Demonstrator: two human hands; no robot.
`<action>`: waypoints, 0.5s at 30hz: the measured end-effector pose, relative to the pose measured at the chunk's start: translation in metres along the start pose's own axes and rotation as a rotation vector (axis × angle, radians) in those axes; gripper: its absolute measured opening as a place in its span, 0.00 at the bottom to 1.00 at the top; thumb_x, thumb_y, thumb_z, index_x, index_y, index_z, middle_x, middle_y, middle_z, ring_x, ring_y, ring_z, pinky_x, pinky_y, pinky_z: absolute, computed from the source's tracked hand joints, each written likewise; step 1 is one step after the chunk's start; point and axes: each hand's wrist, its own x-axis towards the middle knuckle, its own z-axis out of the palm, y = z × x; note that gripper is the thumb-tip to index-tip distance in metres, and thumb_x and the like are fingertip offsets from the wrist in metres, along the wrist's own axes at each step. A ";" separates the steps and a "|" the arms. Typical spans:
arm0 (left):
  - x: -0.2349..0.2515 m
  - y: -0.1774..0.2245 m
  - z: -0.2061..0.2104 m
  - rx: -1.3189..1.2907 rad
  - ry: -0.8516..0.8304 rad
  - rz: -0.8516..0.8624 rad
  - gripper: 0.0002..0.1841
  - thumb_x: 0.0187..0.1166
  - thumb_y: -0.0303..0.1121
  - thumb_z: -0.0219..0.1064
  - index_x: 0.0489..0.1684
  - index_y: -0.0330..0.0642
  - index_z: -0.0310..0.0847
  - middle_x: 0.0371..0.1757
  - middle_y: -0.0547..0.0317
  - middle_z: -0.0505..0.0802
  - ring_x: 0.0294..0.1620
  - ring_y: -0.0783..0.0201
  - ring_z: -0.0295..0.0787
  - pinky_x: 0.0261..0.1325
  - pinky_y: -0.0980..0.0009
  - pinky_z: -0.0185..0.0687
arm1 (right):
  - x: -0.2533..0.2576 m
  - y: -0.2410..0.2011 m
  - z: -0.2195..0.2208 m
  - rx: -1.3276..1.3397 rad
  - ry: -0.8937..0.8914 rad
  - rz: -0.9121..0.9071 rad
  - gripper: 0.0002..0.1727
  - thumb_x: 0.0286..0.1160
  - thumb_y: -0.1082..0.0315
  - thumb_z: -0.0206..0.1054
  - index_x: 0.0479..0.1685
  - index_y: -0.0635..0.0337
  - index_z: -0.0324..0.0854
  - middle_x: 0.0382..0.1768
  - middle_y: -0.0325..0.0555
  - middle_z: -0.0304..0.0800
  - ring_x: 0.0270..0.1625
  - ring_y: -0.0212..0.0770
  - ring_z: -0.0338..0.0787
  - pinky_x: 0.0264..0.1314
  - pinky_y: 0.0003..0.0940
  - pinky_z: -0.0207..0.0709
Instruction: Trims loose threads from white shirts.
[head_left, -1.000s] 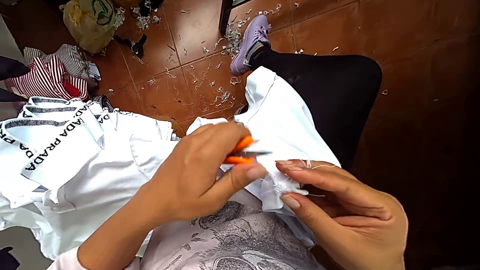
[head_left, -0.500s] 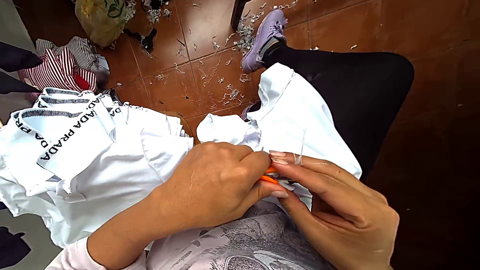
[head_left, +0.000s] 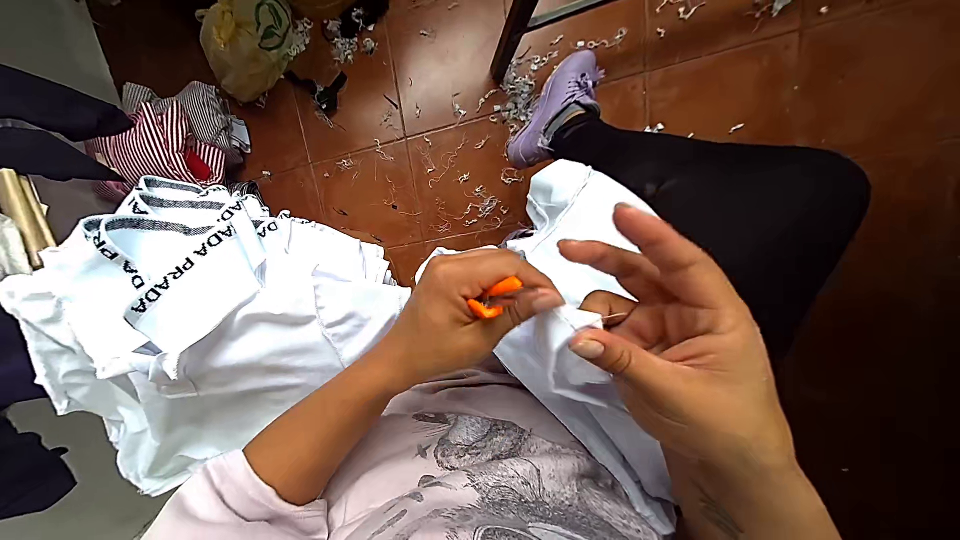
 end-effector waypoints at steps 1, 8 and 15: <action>0.003 -0.004 0.000 0.028 0.029 -0.007 0.07 0.79 0.23 0.68 0.35 0.25 0.87 0.32 0.56 0.90 0.34 0.81 0.82 0.41 0.85 0.78 | -0.001 0.003 0.000 0.008 0.001 -0.003 0.36 0.68 0.65 0.80 0.79 0.47 0.71 0.72 0.32 0.82 0.42 0.24 0.88 0.43 0.15 0.84; 0.015 -0.008 -0.002 0.220 -0.044 0.102 0.04 0.74 0.20 0.69 0.34 0.27 0.89 0.29 0.52 0.89 0.33 0.74 0.83 0.38 0.80 0.78 | -0.017 0.009 -0.003 -0.135 -0.043 0.011 0.06 0.76 0.65 0.73 0.47 0.49 0.94 0.58 0.32 0.92 0.58 0.27 0.91 0.55 0.19 0.88; -0.001 0.016 -0.019 0.485 -0.126 -0.118 0.23 0.88 0.48 0.58 0.58 0.31 0.77 0.40 0.59 0.84 0.43 0.70 0.80 0.51 0.70 0.78 | -0.018 0.003 -0.003 -0.148 -0.022 -0.006 0.20 0.76 0.67 0.73 0.67 0.56 0.87 0.66 0.35 0.88 0.59 0.29 0.91 0.60 0.21 0.87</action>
